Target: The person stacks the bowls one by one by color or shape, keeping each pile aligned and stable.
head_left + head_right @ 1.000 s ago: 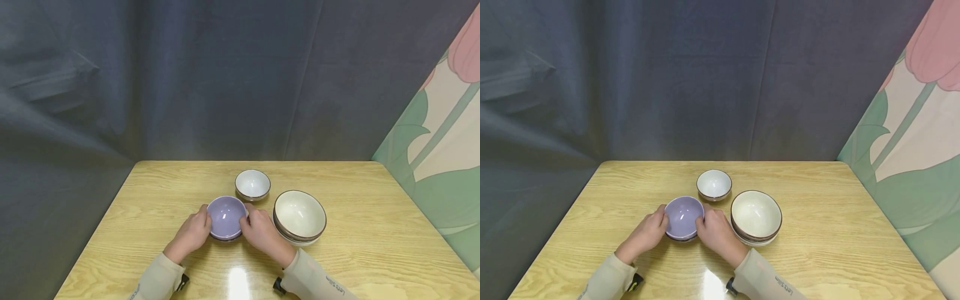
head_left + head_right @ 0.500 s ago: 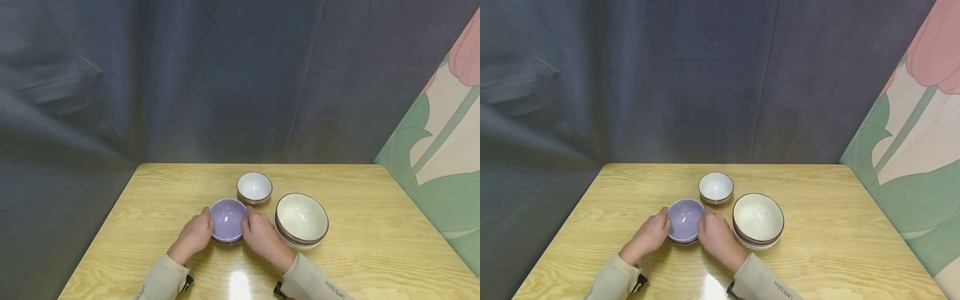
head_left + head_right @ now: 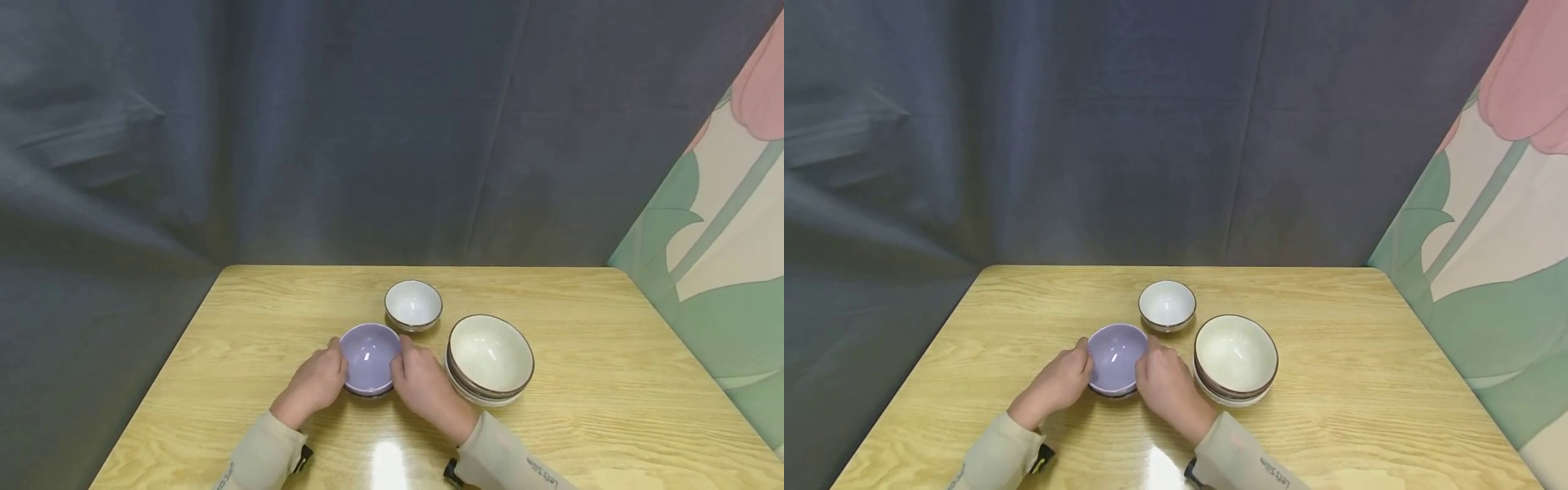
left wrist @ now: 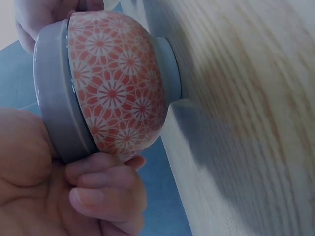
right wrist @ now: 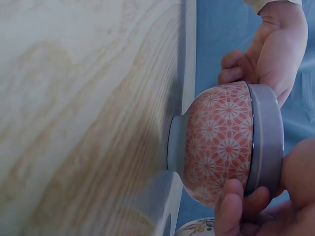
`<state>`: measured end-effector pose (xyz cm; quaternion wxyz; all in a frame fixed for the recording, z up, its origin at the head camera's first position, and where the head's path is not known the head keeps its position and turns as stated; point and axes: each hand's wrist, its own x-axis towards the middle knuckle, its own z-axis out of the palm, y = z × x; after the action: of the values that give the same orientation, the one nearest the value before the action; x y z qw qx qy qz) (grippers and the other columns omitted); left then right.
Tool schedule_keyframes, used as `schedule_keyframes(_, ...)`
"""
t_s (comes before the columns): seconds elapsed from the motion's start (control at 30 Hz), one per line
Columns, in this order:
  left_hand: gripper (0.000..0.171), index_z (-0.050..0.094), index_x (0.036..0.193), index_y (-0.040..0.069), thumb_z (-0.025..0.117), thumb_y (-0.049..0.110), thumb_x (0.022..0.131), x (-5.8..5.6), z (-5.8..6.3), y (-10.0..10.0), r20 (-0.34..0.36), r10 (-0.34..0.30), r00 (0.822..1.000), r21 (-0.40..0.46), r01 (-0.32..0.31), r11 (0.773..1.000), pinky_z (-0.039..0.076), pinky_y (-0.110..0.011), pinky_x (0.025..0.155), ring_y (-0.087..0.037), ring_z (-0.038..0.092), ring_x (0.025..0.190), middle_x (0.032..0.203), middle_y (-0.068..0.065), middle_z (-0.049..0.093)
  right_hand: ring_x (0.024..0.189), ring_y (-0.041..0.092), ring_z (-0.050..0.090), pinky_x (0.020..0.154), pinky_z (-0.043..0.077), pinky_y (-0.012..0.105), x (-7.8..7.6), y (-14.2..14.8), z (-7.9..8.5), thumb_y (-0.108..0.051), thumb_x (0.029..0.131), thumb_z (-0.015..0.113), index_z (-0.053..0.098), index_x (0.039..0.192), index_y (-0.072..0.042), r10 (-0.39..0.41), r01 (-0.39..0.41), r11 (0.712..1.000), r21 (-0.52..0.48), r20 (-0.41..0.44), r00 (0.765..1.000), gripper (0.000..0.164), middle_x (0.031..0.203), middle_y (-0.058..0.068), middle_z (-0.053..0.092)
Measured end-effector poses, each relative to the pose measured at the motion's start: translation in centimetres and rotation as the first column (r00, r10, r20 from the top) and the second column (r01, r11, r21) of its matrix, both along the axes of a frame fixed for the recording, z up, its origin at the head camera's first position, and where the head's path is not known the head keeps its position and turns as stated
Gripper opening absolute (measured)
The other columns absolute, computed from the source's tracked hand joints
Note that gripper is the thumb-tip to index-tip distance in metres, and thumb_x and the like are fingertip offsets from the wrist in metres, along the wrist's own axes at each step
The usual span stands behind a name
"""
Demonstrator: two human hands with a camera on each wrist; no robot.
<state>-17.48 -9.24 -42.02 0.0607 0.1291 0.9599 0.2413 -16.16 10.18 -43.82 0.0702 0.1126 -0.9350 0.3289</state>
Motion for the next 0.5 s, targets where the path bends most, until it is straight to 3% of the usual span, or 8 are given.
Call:
schedule_keyframes(0.23,0.046,0.039,0.132,-0.025,0.039,0.007,0.100,-0.08,-0.22,-0.08,0.002,-0.015,1.000,0.042,0.014,0.999,0.055,-0.046,0.067,-0.029,0.063,0.075,0.097,-0.034,0.065,0.084,0.030,0.071,0.062,0.058,0.040,-0.20,0.17,-0.10,-0.009,0.096,0.049,0.057,0.117,0.008,0.009,-0.009,1.000,0.004,0.001,1.000,0.029,0.096,0.027,0.070)
schedule_keyframes(0.5,0.036,0.045,0.124,-0.020,0.042,0.006,0.099,-0.19,0.14,-0.21,0.036,-0.020,0.999,0.063,0.018,0.998,0.052,-0.040,0.061,-0.024,0.057,0.070,0.092,-0.028,0.064,0.089,0.033,0.072,0.068,0.059,0.043,-0.26,0.18,0.21,-0.010,0.098,0.047,0.056,0.117,0.007,0.023,-0.023,1.000,0.004,0.031,0.999,0.028,0.099,0.028,0.070)
